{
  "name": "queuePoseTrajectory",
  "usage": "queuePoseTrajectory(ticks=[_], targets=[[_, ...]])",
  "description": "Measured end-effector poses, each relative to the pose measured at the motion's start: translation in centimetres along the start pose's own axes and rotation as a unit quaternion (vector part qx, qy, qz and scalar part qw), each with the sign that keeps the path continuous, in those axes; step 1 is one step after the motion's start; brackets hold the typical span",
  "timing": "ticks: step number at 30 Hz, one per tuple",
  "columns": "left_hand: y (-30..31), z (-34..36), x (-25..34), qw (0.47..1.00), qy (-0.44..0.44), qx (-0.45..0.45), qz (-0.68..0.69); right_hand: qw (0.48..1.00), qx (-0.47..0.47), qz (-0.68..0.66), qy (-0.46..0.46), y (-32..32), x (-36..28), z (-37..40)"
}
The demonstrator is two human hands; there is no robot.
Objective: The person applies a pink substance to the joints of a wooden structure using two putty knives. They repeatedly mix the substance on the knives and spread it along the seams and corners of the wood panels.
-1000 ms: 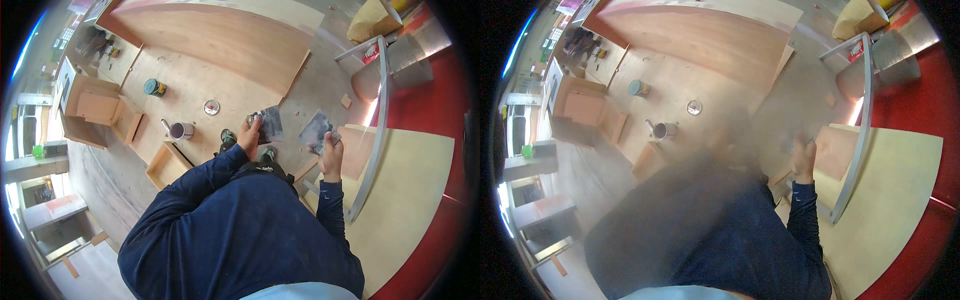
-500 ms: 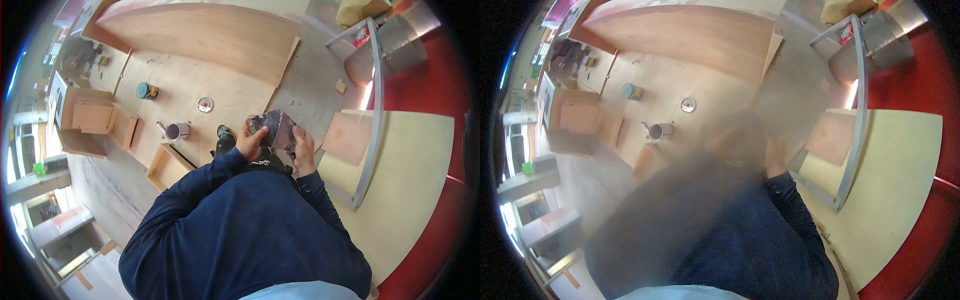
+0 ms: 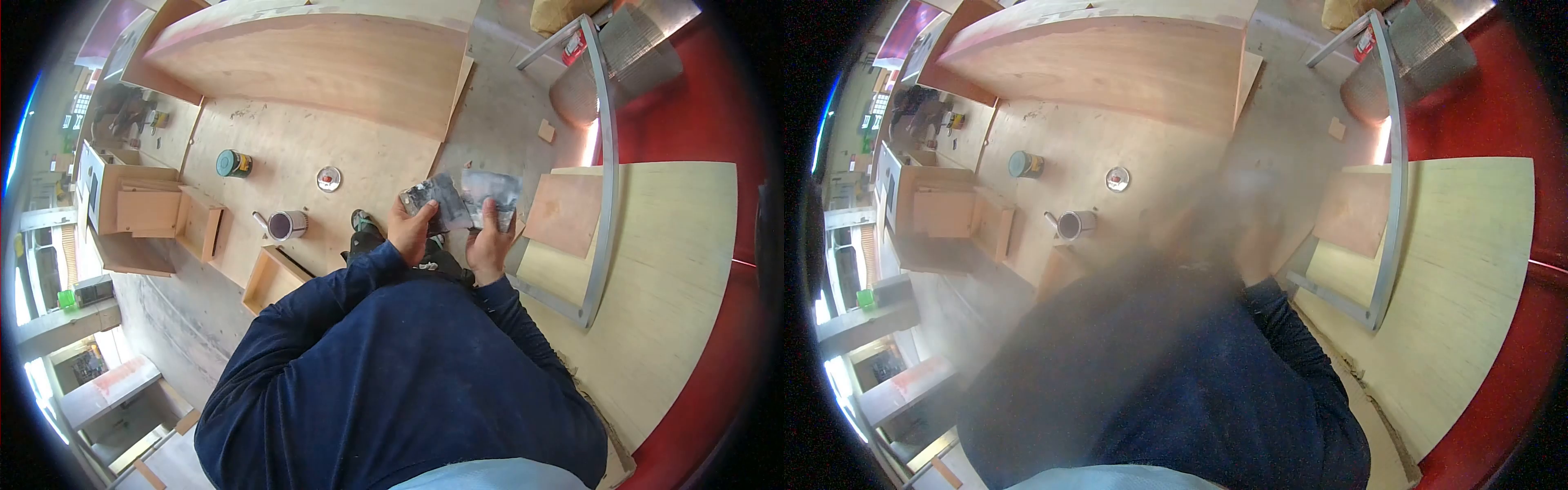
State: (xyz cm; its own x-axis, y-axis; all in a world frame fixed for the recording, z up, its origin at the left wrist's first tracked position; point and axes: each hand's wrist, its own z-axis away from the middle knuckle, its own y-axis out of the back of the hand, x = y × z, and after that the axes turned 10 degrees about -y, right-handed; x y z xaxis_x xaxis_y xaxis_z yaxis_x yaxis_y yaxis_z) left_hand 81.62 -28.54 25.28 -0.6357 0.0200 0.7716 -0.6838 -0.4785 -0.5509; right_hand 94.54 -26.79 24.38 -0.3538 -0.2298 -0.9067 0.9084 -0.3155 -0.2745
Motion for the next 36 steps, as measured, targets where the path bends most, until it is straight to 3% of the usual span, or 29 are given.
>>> queuePoseTrajectory(ticks=[1,2,3,8,11,13,15,17,19,21,22,23,25,26,31,33,36], targets=[[-0.1,0.0,-0.1,1.0,-0.026,0.014,0.006,1.0,-0.008,-0.008,0.006,-0.4,-0.7,0.5],[-0.2,-0.1,-0.3,1.0,-0.025,0.014,0.006,0.993,0.015,0.109,0.038,-0.4,-1.1,0.7],[-0.3,-0.3,-0.4,0.999,-0.037,0.03,-0.002,0.993,0.015,0.11,0.038,0.1,-0.6,0.5],[0.8,-0.4,-1.2,0.996,-0.089,0.02,-0.022,0.949,-0.079,0.276,0.133,1.4,-1.1,-0.2],[0.5,-0.4,-1.2,0.991,-0.132,0.006,0.012,0.956,-0.114,0.256,0.087,2.1,-0.5,-1.0],[-0.1,-0.2,0.2,0.976,-0.189,-0.029,-0.102,0.937,-0.136,0.302,0.113,3.1,0.9,-0.9],[-0.1,-0.2,0.4,0.975,-0.186,-0.057,-0.109,0.913,-0.174,0.343,0.138,3.5,0.8,-0.2],[-0.4,-0.1,0.4,0.971,-0.184,-0.089,-0.124,0.894,-0.238,0.371,0.083,4.0,-0.8,0.0],[-0.1,-0.5,0.1,0.975,-0.161,-0.105,-0.11,0.865,-0.275,0.4,0.125,5.5,-1.2,-1.3],[-0.6,-1.2,-0.2,0.987,-0.12,-0.055,-0.094,0.834,-0.305,0.43,0.165,4.4,-1.8,-1.4],[-1.1,-1.6,-0.8,0.992,-0.121,-0.01,-0.019,0.917,-0.166,0.345,0.109,3.2,-2.5,-1.1],[-1.5,-1.5,-0.3,0.991,-0.132,-0.001,-0.016,0.967,-0.022,0.249,0.045,1.8,-3.6,-0.6],[-2.8,-1.1,1.2,0.995,-0.045,0.074,0.054,0.975,-0.005,0.214,0.052,-1.3,-5.4,0.5],[-2.9,-1.4,1.2,0.996,-0.034,0.069,0.042,0.982,0.026,0.177,0.054,-2.3,-5.9,0.6],[-2.1,-1.8,0.2,0.994,-0.067,0.081,0.021,0.991,-0.061,0.122,0.002,-1.7,-4.1,-0.6],[-1.6,-2.0,0.2,0.983,-0.08,0.083,-0.146,0.947,-0.136,0.291,0.031,-1.0,-4.8,-0.9],[-1.8,-1.0,1.4,0.969,-0.161,0.08,-0.17,0.93,-0.217,0.294,-0.039,-0.4,-4.5,-1.2]])
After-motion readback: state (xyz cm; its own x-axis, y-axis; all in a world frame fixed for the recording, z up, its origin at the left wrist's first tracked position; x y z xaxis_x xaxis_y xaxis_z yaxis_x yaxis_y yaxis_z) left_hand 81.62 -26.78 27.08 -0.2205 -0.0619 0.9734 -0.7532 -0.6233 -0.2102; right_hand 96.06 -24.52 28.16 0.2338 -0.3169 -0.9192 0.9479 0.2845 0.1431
